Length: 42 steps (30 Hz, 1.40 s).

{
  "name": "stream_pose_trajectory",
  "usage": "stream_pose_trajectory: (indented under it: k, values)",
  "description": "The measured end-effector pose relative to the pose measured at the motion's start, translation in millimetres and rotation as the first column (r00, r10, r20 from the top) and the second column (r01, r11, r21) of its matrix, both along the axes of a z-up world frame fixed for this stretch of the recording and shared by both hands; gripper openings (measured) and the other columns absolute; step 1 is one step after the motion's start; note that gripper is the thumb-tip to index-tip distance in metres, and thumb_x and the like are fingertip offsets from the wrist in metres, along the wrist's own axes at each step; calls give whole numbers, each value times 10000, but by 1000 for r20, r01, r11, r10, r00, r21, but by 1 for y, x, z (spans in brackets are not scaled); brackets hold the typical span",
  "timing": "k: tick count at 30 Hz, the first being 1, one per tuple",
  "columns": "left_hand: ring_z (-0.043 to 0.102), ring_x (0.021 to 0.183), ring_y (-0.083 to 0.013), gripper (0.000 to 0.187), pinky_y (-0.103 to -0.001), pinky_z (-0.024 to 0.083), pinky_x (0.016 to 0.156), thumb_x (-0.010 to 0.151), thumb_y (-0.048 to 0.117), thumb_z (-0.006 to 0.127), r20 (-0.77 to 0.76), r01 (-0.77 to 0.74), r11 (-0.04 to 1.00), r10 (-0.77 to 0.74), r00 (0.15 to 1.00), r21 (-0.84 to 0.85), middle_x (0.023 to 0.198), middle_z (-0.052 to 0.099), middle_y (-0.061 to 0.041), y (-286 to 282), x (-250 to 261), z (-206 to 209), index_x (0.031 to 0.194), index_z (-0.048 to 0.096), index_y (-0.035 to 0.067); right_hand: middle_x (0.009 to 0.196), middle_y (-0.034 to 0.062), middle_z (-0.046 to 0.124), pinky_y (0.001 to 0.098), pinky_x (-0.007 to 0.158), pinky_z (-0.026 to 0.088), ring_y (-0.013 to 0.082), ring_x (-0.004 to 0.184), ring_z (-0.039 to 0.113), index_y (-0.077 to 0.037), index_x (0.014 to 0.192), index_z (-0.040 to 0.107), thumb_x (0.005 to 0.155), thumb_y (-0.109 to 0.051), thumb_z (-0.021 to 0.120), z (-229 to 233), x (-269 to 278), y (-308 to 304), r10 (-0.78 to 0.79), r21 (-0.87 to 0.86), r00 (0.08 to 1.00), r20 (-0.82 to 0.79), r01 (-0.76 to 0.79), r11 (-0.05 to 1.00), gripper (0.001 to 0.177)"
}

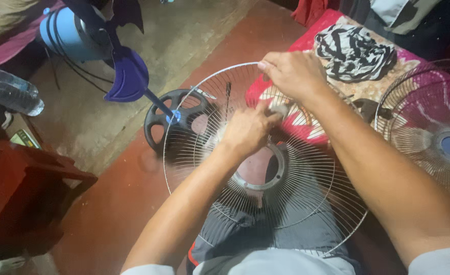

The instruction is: The person sits on the floor and wipes the metal fan cage with a cloth. They rotate the cage to clean different sections and briefly use pliers to adjust a wire on the cage before continuing to wipe it down.

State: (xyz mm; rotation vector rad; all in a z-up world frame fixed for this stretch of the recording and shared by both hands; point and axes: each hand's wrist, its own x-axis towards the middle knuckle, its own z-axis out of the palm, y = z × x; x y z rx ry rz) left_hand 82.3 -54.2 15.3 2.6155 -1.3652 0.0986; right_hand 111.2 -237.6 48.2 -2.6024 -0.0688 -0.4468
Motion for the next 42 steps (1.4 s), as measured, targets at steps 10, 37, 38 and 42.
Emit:
stream_pose_trajectory:
  k: [10, 37, 38, 42]
  values:
    - [707, 837, -379, 310, -491, 568, 715, 913, 195, 626, -82, -147, 952, 130, 988, -269, 1085, 672, -151, 25, 3, 7, 1208, 717, 218, 842, 86, 740, 501, 741, 527, 355, 824, 697, -233, 1019, 780, 1017, -490, 580, -4, 3, -1, -11, -30, 1000, 5, 11, 999, 326]
    - [724, 670, -304, 163, -428, 568, 528, 943, 156, 567, 255, -486, 872, 485, 836, -63, 917, 669, -140, 70, 8, -72, 1014, 659, 42, 950, 46, 757, 468, 799, 520, 328, 924, 697, -252, 1113, 783, 1053, -505, 530, -17, 6, -24, -32, -104, 990, -135, 18, 994, 363]
    - [722, 659, -312, 179, -432, 570, 524, 940, 156, 568, 234, -496, 866, 495, 836, -62, 920, 666, -145, 72, 8, -74, 1039, 660, 39, 952, 43, 761, 467, 807, 521, 323, 929, 701, -253, 1108, 782, 1048, -509, 528, -20, 8, -25, -37, -87, 987, -155, 24, 996, 366]
    - [717, 638, -331, 301, -466, 571, 519, 888, 149, 587, 159, -473, 876, 481, 862, -91, 948, 650, -175, 70, 8, -74, 1167, 664, 68, 935, 37, 763, 467, 821, 519, 314, 931, 705, -273, 1105, 778, 1036, -523, 520, -23, 12, -27, -71, -54, 972, -224, 60, 997, 366]
